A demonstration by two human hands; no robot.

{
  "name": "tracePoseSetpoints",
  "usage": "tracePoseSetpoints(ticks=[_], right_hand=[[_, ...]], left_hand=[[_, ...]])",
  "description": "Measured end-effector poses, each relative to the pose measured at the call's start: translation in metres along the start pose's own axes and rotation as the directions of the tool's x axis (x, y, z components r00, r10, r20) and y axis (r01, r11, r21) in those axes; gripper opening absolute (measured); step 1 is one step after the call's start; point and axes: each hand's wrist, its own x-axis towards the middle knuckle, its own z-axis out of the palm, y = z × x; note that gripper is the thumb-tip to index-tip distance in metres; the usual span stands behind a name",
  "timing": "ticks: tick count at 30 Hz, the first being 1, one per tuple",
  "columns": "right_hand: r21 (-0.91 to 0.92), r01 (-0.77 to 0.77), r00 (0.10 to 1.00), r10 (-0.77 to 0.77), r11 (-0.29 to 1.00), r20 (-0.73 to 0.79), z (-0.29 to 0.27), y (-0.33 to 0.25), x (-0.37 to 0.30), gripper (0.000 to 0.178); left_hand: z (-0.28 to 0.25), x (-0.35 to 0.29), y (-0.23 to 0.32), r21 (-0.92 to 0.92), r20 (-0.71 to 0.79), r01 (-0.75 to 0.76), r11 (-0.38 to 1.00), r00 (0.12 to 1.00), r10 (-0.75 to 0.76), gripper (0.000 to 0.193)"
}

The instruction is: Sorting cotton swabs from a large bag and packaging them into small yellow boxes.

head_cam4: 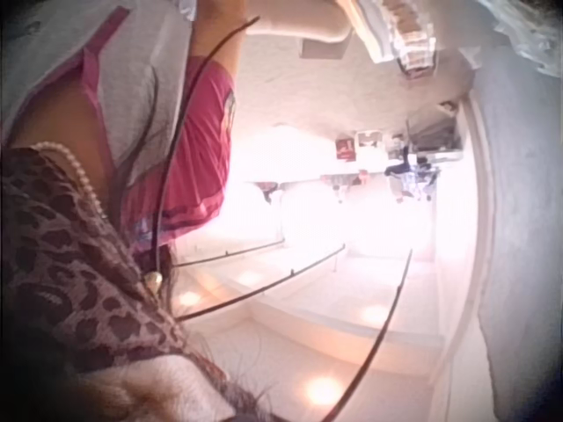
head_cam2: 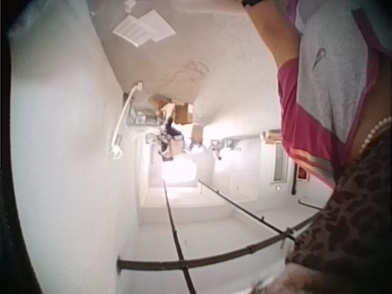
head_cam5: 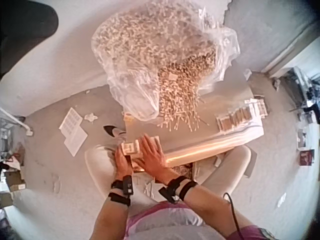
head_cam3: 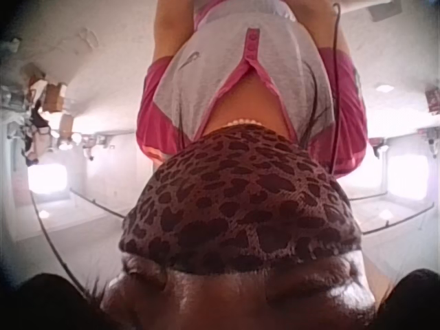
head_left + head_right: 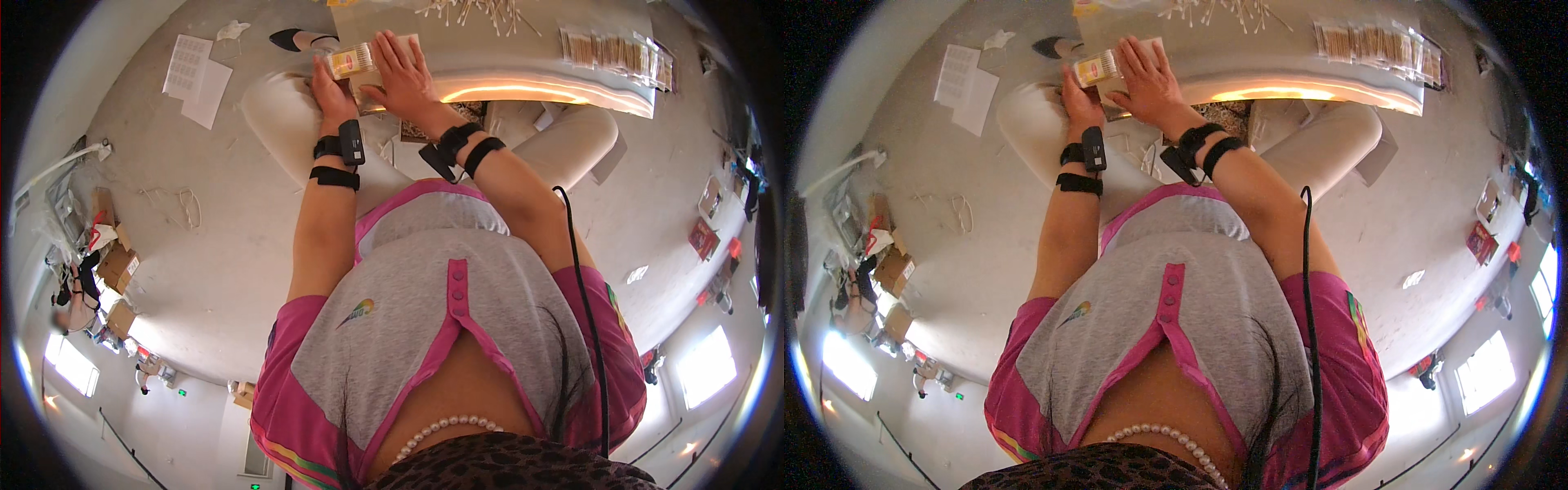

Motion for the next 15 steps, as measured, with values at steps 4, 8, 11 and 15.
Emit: tracePoseSetpoints(ticks=[4,8,11,15], right_hand=[[-0.069,-0.009,0.997,0.014,0.998,0.070,-0.003,-0.004,-0.018,0.089],[-0.170,-0.015,0.982,0.047,0.985,0.184,-0.008,-0.014,-0.019,0.088],[-0.171,-0.020,0.982,0.052,0.985,0.182,-0.008,-0.018,-0.018,0.088],[-0.170,-0.041,0.984,0.069,0.985,0.164,-0.006,-0.022,-0.017,0.086]], left_hand=[[-0.004,-0.011,-0.002,0.039,0.039,0.019,0.999,0.999,-0.020,0.045],[0.000,-0.016,-0.005,0.083,0.026,-0.009,0.997,1.000,0.007,0.048],[0.002,-0.015,-0.004,0.060,0.017,0.036,0.998,0.999,-0.037,0.048],[0.009,-0.017,-0.003,0.006,0.031,0.064,0.998,0.997,-0.064,0.049]])
